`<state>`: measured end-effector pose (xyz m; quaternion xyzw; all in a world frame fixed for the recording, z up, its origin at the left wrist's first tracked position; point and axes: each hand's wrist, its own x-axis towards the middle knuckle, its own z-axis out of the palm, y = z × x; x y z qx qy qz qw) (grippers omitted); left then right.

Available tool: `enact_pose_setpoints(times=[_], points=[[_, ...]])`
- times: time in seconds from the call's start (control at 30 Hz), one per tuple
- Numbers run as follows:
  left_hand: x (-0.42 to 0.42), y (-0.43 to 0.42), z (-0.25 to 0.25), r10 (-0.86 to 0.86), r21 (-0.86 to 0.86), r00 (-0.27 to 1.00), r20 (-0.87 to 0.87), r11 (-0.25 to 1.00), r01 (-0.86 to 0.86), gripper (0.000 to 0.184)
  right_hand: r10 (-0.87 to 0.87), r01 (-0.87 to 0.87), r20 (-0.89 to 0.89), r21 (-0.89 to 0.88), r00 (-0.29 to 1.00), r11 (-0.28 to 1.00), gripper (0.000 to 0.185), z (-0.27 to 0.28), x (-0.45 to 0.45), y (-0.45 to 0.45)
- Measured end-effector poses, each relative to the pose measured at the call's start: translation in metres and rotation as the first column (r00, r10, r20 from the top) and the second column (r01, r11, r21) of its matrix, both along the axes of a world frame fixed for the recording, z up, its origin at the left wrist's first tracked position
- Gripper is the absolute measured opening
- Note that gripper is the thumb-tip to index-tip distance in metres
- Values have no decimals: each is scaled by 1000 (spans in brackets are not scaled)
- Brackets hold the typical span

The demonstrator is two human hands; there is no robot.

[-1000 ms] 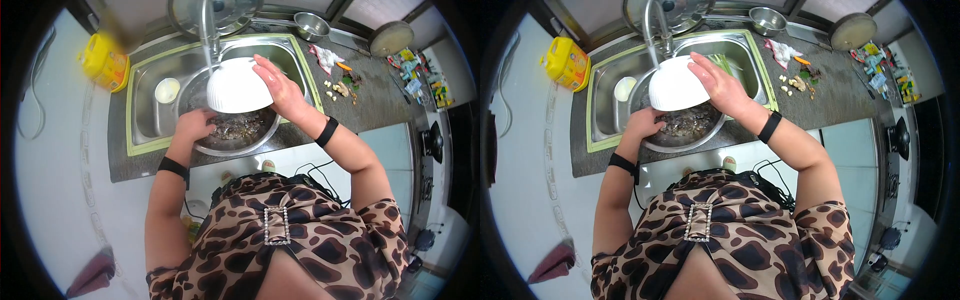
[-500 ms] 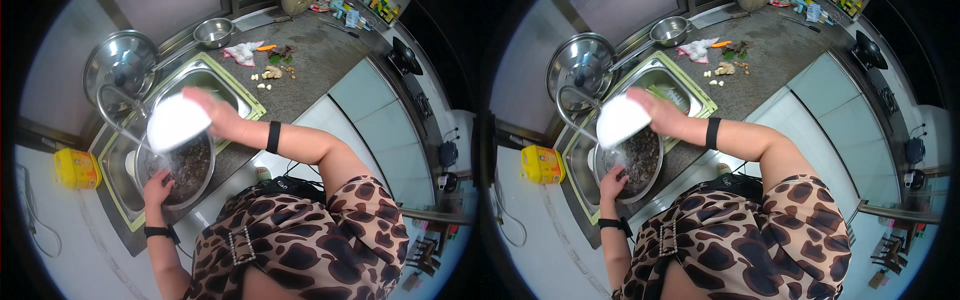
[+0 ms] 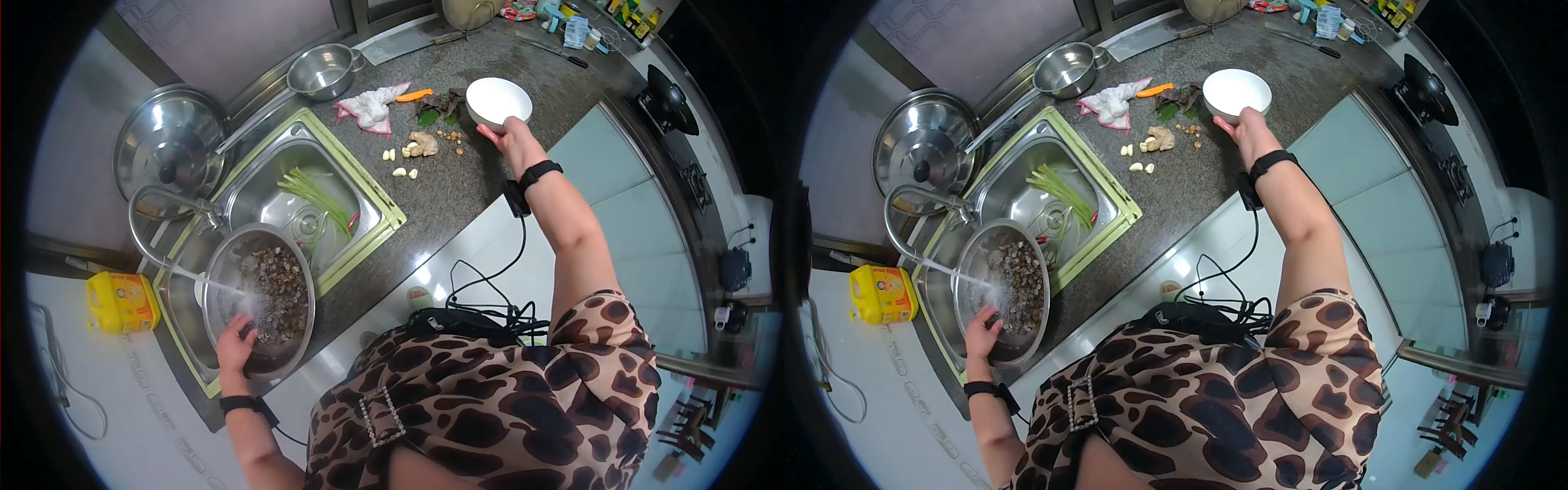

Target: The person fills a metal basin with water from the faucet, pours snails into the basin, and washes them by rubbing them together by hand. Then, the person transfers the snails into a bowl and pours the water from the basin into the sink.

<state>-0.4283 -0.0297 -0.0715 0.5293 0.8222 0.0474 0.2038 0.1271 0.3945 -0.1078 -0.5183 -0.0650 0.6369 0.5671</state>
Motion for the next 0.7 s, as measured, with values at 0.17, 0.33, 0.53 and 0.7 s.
enact_pose_setpoints(times=[0.17, 0.33, 0.53, 0.7], points=[[-3, 0, -6, -12, -24, 1000, -29, 1000, 11, 44, -92, 94, 19, -90, 996, 992, 42, 1, 9, -2], [-13, -2, -16, 21, -48, 1000, -17, 999, -22, 45, -29, 29, -1, -94, 1000, 995, 45, -5, 15, 0], [-18, -6, -27, 70, -34, 998, 0, 997, -70, 48, 117, -117, -11, -76, 993, 990, 58, -9, 10, -18], [-16, -6, -27, 61, -37, 998, -11, 997, -61, 49, 532, -581, 494, -65, 688, 811, 39, 8, -57, -25]])
